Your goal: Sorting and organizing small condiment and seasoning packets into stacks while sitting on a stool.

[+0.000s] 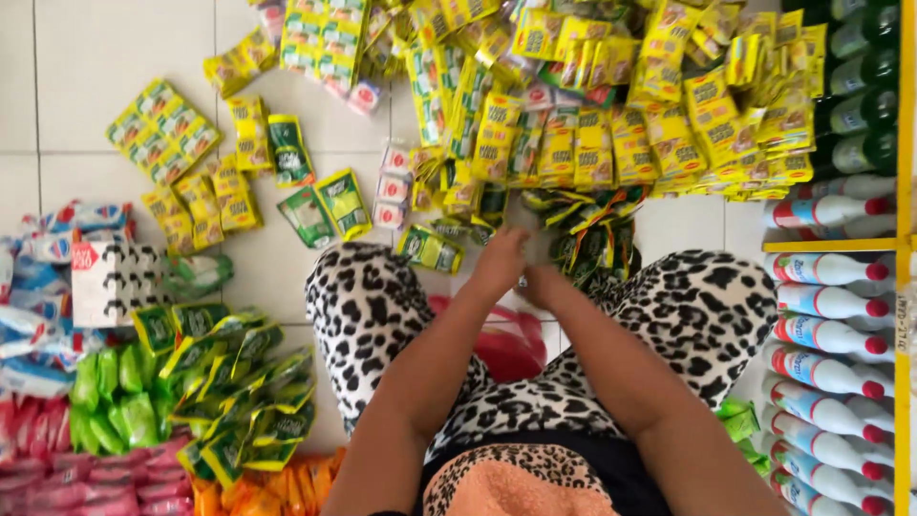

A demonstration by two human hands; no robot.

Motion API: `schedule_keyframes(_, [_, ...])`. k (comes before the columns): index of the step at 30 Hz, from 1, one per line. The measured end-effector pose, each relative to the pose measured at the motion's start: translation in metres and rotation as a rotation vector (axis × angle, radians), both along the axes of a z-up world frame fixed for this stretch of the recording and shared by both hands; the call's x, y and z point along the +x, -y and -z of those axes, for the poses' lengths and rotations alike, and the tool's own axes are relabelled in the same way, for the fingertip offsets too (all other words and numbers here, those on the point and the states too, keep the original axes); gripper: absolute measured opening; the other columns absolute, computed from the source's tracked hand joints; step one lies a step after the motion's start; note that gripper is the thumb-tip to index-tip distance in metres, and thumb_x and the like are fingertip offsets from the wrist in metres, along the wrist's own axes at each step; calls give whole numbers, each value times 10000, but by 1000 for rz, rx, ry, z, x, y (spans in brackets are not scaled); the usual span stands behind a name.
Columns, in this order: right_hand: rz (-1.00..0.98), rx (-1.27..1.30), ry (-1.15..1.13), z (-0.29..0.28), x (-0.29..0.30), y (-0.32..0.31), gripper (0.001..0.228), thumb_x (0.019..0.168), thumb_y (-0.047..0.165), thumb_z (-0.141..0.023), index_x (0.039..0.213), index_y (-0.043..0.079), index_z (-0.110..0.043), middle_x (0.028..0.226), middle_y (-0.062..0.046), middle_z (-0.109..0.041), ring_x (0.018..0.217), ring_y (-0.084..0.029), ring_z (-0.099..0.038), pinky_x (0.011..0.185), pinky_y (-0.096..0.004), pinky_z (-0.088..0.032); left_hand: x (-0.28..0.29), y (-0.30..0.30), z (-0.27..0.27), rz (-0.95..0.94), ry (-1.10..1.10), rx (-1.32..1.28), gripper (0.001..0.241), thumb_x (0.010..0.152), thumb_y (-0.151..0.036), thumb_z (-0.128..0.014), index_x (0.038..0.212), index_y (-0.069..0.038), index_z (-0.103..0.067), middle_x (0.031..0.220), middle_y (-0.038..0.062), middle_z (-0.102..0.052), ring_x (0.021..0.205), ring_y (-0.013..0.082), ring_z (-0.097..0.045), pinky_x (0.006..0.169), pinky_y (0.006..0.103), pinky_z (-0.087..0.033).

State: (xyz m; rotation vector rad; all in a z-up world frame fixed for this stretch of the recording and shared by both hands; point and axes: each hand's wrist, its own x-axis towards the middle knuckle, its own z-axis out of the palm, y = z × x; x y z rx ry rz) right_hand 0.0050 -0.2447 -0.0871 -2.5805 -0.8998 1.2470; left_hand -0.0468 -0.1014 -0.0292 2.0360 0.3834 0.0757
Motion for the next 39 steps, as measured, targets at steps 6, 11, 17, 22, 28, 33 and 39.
schedule_keyframes(6, [-52, -16, 21, 7, -8, 13, 565, 869, 251, -719, 1406, 223, -549, 1251, -232, -639, 1111, -429, -643, 947, -516, -525, -22, -2, 89, 226, -187, -39, 535, 886, 15, -543, 1413, -70, -572, 1367, 240, -609, 1245, 409, -592, 1051, 442, -481])
schedule_keyframes(11, [156, 60, 62, 35, 1, 19, 395, 884, 178, -695, 1271, 124, -641, 1136, -230, -702, 1048, -425, -677, 908, -520, -543, -12, 3, 92, 269, -242, -201, 590, 883, 43, -506, 1463, -62, -509, 1449, 230, -566, 1353, 368, -536, 1128, 389, -421])
schedule_keyframes(17, [270, 233, 272, -14, 31, 13, 351, 889, 54, -592, 1195, 153, -730, 1049, -200, -731, 970, -409, -701, 851, -502, -560, 7, -1, 49, 209, -274, -205, 642, 893, 14, -509, 1517, -114, -432, 1509, 194, -503, 1343, 375, -530, 1062, 393, -471])
schedule_keyframes(22, [227, 590, 397, -114, 69, 8, 364, 833, -4, -567, 1085, 186, -748, 1095, -102, -753, 937, -372, -710, 803, -473, -566, 32, -16, 35, 102, 1, -170, 804, 841, -29, -690, 1565, -105, -348, 1491, 197, -520, 1381, 389, -506, 1132, 403, -435])
schedule_keyframes(28, [298, 706, 151, -241, 96, 12, 120, 954, -45, -588, 1007, 62, -581, 815, -42, -607, 742, -162, -578, 688, -304, -492, 44, -43, -107, 166, 217, 46, 1103, 559, -183, -1014, 1476, -98, -406, 1469, 205, -515, 1379, 430, -433, 1064, 491, -354])
schedule_keyframes(33, [523, 1148, -282, -225, 118, 18, 244, 973, -60, -666, 1099, 89, -520, 1006, 5, -581, 919, -107, -568, 818, -263, -487, 37, -41, -142, 262, 44, -669, 865, 730, -113, -918, 1482, -75, -493, 1322, 84, -672, 1226, 196, -613, 1076, 351, -483])
schedule_keyframes(39, [839, 1432, -667, -248, 114, -9, 183, 1020, 151, -489, 1161, 90, -589, 1064, -114, -735, 986, -197, -711, 907, -328, -580, 36, -40, -119, 146, -62, -998, 607, 815, -54, -849, 1369, -71, -601, 1195, -6, -722, 1082, 105, -655, 993, 295, -536])
